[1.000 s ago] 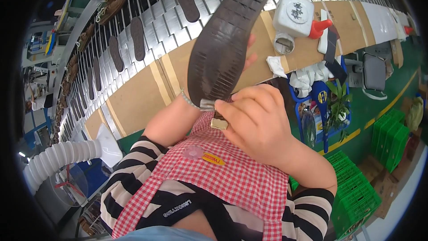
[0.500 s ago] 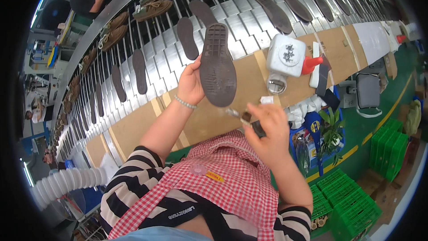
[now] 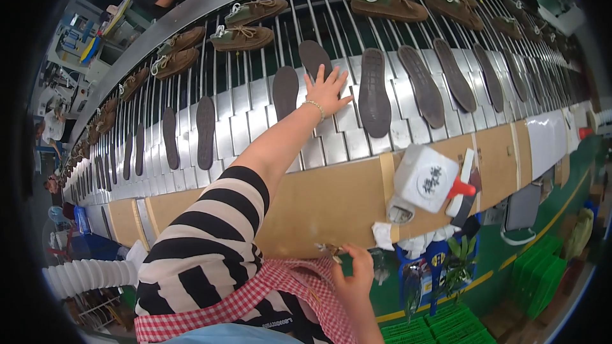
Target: Apply glue or cement to shoe soles using a brush at a conveyor station.
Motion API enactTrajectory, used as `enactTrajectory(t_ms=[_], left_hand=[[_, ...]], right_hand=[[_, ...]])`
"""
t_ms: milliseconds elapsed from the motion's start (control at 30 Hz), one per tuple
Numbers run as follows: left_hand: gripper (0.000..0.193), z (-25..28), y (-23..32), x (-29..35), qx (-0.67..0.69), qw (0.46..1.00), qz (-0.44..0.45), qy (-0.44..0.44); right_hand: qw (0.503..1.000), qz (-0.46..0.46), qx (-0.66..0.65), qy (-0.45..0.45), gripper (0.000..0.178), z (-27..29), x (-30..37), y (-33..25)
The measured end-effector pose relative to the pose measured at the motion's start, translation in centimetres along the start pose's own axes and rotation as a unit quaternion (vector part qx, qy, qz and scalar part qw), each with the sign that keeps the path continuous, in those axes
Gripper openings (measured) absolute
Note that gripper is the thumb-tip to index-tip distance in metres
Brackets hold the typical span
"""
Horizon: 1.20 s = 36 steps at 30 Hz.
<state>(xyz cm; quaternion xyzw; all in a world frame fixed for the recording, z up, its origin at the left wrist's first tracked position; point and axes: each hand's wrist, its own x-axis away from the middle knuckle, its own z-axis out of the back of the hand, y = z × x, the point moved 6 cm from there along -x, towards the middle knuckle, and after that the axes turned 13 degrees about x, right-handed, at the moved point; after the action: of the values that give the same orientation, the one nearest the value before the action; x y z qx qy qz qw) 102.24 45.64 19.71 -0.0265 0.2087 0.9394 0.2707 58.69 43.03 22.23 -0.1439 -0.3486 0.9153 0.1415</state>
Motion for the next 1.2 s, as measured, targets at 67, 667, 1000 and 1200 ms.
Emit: enactTrajectory(t_ms=[67, 667, 1000, 1200], left_hand=[[0.077, 0.8, -1.5, -0.3, -0.024, 0.999, -0.008, -0.025], [0.082, 3.9, -0.4, 13.0, 0.123, 0.991, -0.05, -0.012], [0.052, -6.0, 3.0, 36.2, 0.382, 0.924, 0.005, 0.026], [0.04, -7.4, -1.6, 50.7, 0.346, 0.866, 0.358, -0.038]], right_hand=[[1.0, -0.004, 0.003, 0.001, 0.042, -0.3, -0.4, -0.3], [0.973, -0.09, 0.211, 0.003, 0.049, -4.5, -8.5, 13.1], [0.982, 0.086, 0.158, 0.05, 0.067, -4.6, -26.9, 23.4], [0.967, 0.131, 0.122, -0.181, 0.043, -6.7, -22.6, 18.2]])
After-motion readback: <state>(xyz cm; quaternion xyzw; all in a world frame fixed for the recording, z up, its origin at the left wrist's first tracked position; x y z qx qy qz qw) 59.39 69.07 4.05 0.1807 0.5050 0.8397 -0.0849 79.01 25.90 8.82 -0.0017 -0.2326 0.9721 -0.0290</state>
